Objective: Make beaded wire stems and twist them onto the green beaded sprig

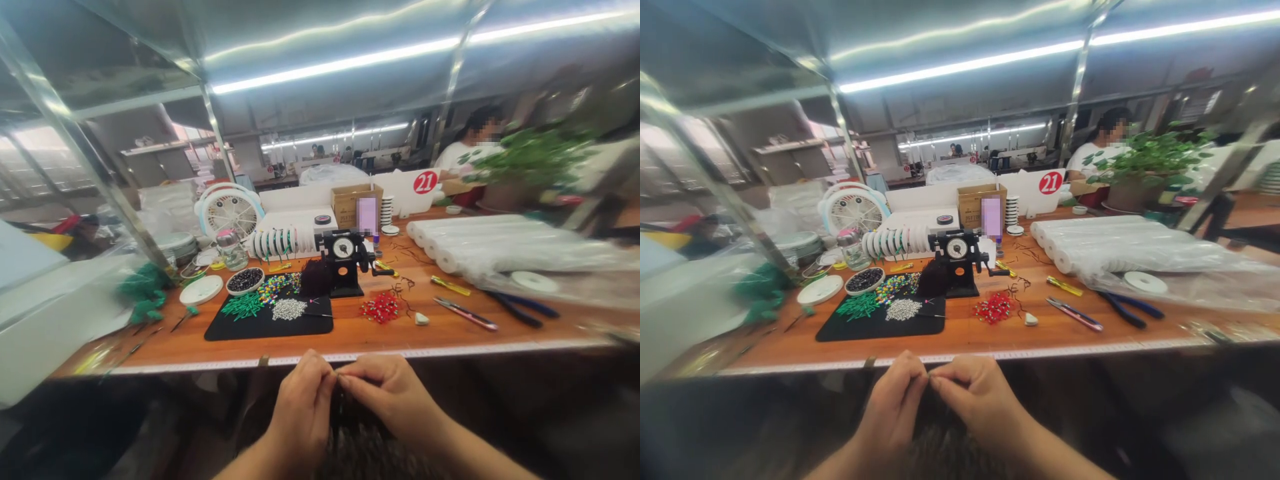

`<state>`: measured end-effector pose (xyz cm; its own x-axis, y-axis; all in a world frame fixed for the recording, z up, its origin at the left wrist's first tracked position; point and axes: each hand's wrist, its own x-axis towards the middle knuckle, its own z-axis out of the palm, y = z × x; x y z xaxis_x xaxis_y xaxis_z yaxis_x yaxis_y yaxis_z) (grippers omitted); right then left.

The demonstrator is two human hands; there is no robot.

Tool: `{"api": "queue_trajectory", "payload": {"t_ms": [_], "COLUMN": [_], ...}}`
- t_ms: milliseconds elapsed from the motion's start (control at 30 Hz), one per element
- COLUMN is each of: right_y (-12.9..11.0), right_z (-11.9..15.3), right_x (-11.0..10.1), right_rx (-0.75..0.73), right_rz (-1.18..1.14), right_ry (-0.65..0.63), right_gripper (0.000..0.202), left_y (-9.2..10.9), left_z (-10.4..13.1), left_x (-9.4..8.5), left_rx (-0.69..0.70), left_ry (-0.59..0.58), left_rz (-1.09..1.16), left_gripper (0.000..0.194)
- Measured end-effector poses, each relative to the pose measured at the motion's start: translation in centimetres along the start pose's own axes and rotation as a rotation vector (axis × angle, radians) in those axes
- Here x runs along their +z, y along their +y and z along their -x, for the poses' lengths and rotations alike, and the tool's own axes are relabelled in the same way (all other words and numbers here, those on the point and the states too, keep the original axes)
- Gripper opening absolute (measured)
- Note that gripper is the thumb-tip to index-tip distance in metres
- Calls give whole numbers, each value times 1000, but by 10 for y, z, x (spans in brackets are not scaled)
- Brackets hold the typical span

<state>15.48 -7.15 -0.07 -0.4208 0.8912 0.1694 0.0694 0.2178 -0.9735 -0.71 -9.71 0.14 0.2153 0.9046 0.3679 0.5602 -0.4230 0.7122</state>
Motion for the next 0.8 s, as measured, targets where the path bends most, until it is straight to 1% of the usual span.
{"api": "queue_trajectory", "payload": {"t_ms": [133,200,300,433,567,633,800], "right_y": [1,2,3,4,5,4,-1], "right_z": [2,3,5,4,2,2,2], "right_x": [0,-1,-2,-1,0,0,-3], "right_rx": [-29,-8,43,37,56,50,-40], "right_rz": [8,23,55,67,45,32,46], "right_ry": [-17,-11,2,9,51,57,1], "right_gripper": [18,16,16,21,20,20,21], "left_y": [2,2,-2,-9,-10,-8,0], "left_z": [-1,0,2,4,3,1,-2], "left_x": [-1,-1,0,3,5,4,0], "left_rx": [-135,-159,-104,0,54,42,-104], "left_ry": [-31,-27,-12,-5,-14,-9,2], "left_rz": [96,119,112,76,43,47,127], "left_gripper": [24,24,24,21,20,21,24]}}
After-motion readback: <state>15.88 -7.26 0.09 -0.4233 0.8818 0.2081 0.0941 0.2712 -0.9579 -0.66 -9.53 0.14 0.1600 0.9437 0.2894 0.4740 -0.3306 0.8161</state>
